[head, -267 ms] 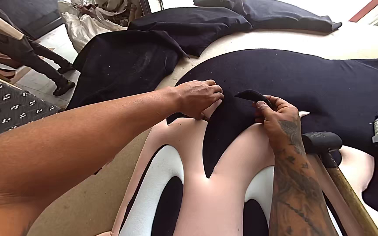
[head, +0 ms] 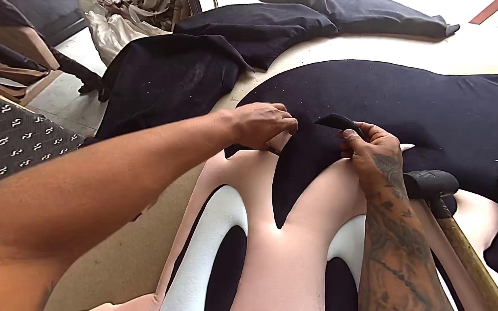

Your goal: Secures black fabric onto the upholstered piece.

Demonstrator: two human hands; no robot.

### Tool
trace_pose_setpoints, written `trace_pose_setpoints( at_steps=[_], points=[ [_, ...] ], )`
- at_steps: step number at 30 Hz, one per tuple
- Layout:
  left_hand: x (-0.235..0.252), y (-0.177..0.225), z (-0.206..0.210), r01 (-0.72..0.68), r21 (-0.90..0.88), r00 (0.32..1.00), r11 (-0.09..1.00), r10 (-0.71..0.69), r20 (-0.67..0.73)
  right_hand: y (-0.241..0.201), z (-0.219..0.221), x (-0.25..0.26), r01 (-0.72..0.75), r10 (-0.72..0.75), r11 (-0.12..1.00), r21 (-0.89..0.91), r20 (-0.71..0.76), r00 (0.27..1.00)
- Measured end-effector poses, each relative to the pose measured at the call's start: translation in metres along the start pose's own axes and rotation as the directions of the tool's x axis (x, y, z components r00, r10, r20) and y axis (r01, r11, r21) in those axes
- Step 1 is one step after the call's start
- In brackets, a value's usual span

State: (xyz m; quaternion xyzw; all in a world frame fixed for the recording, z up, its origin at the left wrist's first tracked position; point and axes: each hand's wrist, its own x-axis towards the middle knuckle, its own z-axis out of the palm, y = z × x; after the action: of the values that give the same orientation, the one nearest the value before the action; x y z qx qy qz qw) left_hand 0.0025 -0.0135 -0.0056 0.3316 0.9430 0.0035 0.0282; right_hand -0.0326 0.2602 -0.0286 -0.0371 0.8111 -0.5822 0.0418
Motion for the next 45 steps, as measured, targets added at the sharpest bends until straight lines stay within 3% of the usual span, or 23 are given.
trace_pose_setpoints(
  at_steps=[4,5,6,7,8,9,15,23,24,25,26,27,29,34,36,39,42,45],
  points=[
    [0.014,-0.001,-0.01,-0.034,0.101,0.993,0.994,0.022,0.117,-0.008,0.006,-0.011,0.042,-0.046,0.996,-0.075,-0.053,0.998],
    [0.021,0.004,-0.014,-0.029,0.122,0.99,0.992,0.011,0.143,-0.032,0.007,-0.022,-0.053,0.045,0.986,-0.159,-0.054,0.998],
    [0.027,0.01,-0.017,-0.011,0.142,0.984,0.99,-0.015,0.179,-0.073,0.0,-0.029,-0.273,0.302,0.932,-0.238,0.094,0.949],
    [0.031,0.015,-0.02,0.005,0.162,0.977,0.987,-0.04,0.211,-0.074,-0.001,-0.028,-0.282,0.315,0.927,-0.248,0.101,0.944],
    [0.034,0.019,-0.021,0.017,0.178,0.973,0.984,-0.057,0.222,-0.032,0.006,-0.021,-0.051,0.044,0.983,-0.176,-0.044,0.998],
    [0.034,0.021,-0.021,0.034,0.187,0.97,0.982,-0.077,0.229,-0.006,0.005,-0.01,0.059,-0.064,0.994,-0.09,-0.047,0.997],
    [0.029,0.027,-0.014,0.152,0.154,0.962,0.976,-0.182,0.204,0.0,0.001,0.0,-0.006,0.006,1.0,-0.01,-0.002,1.0],
    [0.017,0.027,-0.011,0.178,0.093,0.97,0.98,-0.191,0.15,-0.009,0.008,-0.013,0.062,-0.069,0.991,-0.121,-0.049,0.996],
    [0.016,0.026,-0.011,0.177,0.092,0.971,0.98,-0.189,0.15,-0.039,0.01,-0.025,-0.088,0.078,0.972,-0.22,-0.053,0.996],
    [0.015,0.026,-0.011,0.18,0.084,0.97,0.98,-0.191,0.151,-0.087,0.005,-0.027,-0.43,0.463,0.861,-0.272,0.069,0.884],
    [0.014,0.027,-0.01,0.182,0.079,0.971,0.98,-0.192,0.146,-0.038,0.011,-0.027,-0.088,0.076,0.974,-0.207,-0.067,0.995],
    [0.013,0.027,-0.01,0.184,0.077,0.971,0.98,-0.193,0.138,-0.008,0.008,-0.016,0.059,-0.064,0.994,-0.088,-0.055,0.996],
    [0.01,0.027,-0.008,0.19,0.068,0.974,0.979,-0.197,0.114,0.002,0.005,-0.006,0.021,-0.021,1.0,-0.001,0.007,1.0],
    [0.001,0.04,-0.008,0.268,0.044,0.961,0.962,-0.27,0.061,-0.002,0.006,-0.011,-0.009,0.009,0.999,0.036,-0.021,1.0],
    [-0.008,0.061,-0.005,0.431,0.016,0.902,0.902,-0.431,0.005,-0.003,0.005,-0.013,-0.011,0.012,0.998,0.069,-0.025,1.0],
    [0.005,0.109,0.008,0.706,-0.09,0.7,0.702,-0.712,-0.058,-0.006,0.002,-0.012,-0.047,0.052,0.985,0.165,-0.026,0.998],
    [0.018,0.132,0.032,0.789,-0.24,0.576,0.565,-0.817,-0.03,-0.006,-0.003,-0.009,-0.088,0.092,0.967,0.24,-0.007,0.996],
    [0.021,0.132,0.047,0.785,-0.326,0.503,0.527,-0.849,-0.161,-0.006,-0.005,-0.007,-0.116,0.112,0.953,0.278,0.033,0.993]
  ],
)
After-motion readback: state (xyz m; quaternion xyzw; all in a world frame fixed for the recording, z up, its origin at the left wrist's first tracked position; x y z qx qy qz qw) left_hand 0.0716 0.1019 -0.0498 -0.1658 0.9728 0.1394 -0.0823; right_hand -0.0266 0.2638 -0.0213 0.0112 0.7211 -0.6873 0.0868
